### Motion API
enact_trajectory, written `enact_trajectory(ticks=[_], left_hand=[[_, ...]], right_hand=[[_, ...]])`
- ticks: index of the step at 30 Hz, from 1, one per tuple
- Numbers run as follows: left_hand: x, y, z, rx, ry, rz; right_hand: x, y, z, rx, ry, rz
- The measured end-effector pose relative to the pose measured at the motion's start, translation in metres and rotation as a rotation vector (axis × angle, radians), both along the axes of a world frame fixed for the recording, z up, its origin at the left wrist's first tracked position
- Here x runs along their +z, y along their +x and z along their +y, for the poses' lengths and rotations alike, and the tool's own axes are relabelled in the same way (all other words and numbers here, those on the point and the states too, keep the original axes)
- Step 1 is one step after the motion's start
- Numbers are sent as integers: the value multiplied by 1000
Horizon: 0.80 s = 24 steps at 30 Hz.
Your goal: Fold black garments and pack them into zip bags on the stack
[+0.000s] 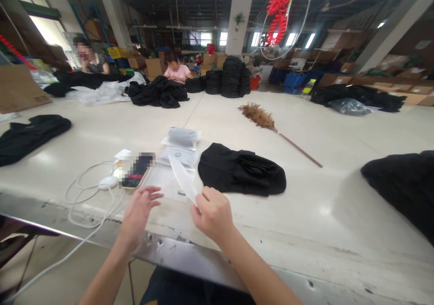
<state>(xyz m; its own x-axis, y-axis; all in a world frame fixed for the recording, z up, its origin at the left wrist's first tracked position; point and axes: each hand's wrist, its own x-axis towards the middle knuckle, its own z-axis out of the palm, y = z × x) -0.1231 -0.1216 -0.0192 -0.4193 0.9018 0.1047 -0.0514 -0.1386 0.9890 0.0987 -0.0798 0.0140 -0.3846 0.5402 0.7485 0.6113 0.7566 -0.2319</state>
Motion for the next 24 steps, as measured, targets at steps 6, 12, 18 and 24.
enact_trajectory(ticks=[6, 12, 18, 24], left_hand=[[8, 33, -19, -289, -151, -380], [22, 3, -11, -468, -218, -12], [41, -23, 0, -625, -359, 116], [49, -8, 0, -412, -352, -120]], right_hand=[[-11, -32, -30, 133, -103, -398], [-13, -37, -31, 399, -162, -320], [12, -4, 18, 39, -169, -30], [33, -7, 4, 323, -378, -161]])
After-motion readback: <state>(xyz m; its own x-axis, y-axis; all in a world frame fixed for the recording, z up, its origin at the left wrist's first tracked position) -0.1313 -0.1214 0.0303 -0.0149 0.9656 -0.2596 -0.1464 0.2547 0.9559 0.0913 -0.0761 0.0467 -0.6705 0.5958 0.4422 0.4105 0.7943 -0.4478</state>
